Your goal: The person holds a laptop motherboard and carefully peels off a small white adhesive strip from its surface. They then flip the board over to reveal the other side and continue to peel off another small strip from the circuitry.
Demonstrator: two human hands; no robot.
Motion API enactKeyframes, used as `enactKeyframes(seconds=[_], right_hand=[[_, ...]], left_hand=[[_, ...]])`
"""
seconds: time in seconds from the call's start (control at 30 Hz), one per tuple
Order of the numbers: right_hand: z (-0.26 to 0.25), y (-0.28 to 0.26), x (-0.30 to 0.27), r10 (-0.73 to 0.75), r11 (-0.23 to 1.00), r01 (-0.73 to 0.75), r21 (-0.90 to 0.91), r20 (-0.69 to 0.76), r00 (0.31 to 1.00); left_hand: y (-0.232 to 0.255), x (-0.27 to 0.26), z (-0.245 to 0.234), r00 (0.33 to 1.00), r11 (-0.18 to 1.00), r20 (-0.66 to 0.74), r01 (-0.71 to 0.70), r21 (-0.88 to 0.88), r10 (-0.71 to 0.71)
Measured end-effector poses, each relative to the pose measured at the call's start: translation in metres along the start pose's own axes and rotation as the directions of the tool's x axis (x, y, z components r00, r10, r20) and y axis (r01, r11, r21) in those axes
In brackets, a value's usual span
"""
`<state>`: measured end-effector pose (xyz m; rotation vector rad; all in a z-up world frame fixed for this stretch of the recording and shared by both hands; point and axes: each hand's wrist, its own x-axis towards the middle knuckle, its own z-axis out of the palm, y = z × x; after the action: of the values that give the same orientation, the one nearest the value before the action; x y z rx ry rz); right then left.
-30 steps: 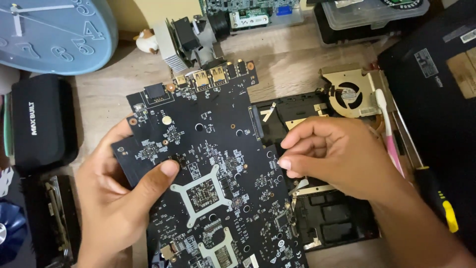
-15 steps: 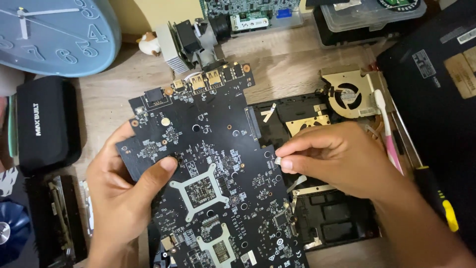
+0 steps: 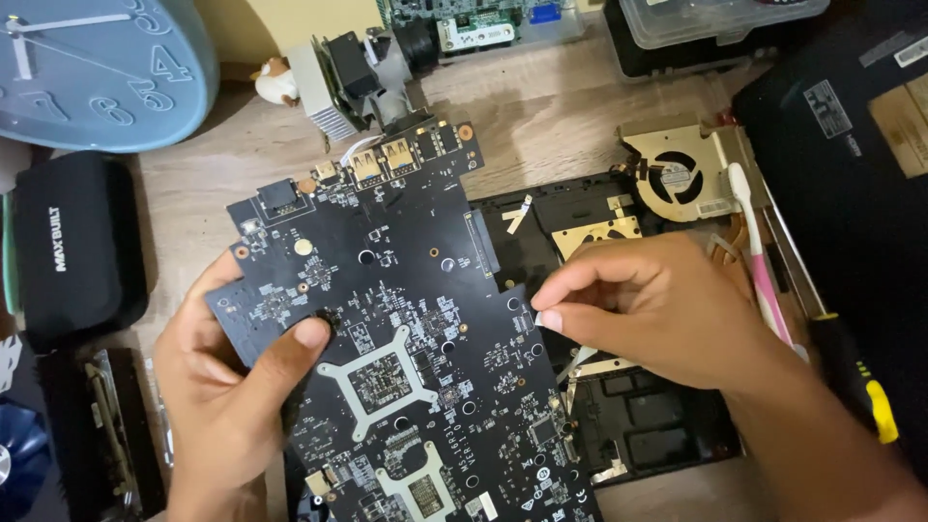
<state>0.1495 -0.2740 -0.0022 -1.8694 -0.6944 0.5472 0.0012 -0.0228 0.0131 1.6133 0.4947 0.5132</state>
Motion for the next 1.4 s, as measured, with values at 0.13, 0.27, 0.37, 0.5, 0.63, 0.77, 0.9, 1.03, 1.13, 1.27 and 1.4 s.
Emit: enactKeyframes(seconds=[0.13, 0.27, 0.37, 0.5, 0.63, 0.77, 0.9, 1.03, 1.13, 1.27, 1.4], right_hand=[[0.001, 0.000, 0.001, -0.008, 1.000, 0.008, 0.008, 0.043, 0.999], [0.001, 0.003, 0.002, 0.025, 1.000, -0.026, 0.016, 0.020, 0.999], [0.001, 0.004, 0.003, 0.028, 1.000, -0.028, -0.008, 0.020, 0.999], [0.000, 0.000, 0.005, 0.096, 0.995, -0.095, -0.043, 0.023, 0.995], [0.000, 0.002, 0.006, 0.131, 0.991, -0.131, 0.004, 0.034, 0.991], [0.000, 0.004, 0.009, 0.106, 0.991, -0.110, 0.070, 0.062, 0.992], [-0.001, 0.008, 0.012, 0.118, 0.984, -0.130, 0.122, 0.099, 0.988], [-0.001, 0.009, 0.012, 0.138, 0.974, -0.155, 0.167, 0.107, 0.985], [-0.001, 0.008, 0.013, 0.145, 0.970, -0.166, 0.178, 0.127, 0.981], [0.000, 0.010, 0.013, 0.133, 0.966, -0.158, 0.204, 0.133, 0.982], [-0.001, 0.006, 0.014, 0.163, 0.969, -0.184, 0.163, 0.132, 0.978]], left_hand=[[-0.007, -0.001, -0.002, 1.000, 1.000, -0.018, -0.024, 0.019, 0.024], [-0.005, -0.001, -0.001, 0.999, 0.997, -0.016, -0.037, 0.065, 0.038], [-0.010, 0.000, -0.004, 0.999, 0.998, -0.029, -0.044, 0.047, 0.045], [-0.010, 0.000, -0.005, 0.998, 0.995, -0.023, -0.054, 0.086, 0.056], [-0.011, -0.001, -0.003, 0.999, 0.998, -0.043, -0.029, 0.050, 0.031], [-0.011, 0.000, -0.004, 0.999, 0.999, -0.046, -0.010, 0.037, 0.012], [-0.013, 0.001, -0.005, 0.998, 0.996, -0.029, -0.058, 0.072, 0.060], [-0.014, 0.002, -0.005, 0.997, 0.995, -0.018, -0.073, 0.065, 0.075], [-0.013, 0.003, -0.003, 0.999, 0.998, -0.015, -0.048, 0.032, 0.049], [-0.014, 0.001, -0.004, 0.999, 0.999, -0.046, -0.026, 0.037, 0.028], [-0.013, 0.001, -0.005, 0.999, 0.997, -0.029, -0.044, 0.066, 0.046]])
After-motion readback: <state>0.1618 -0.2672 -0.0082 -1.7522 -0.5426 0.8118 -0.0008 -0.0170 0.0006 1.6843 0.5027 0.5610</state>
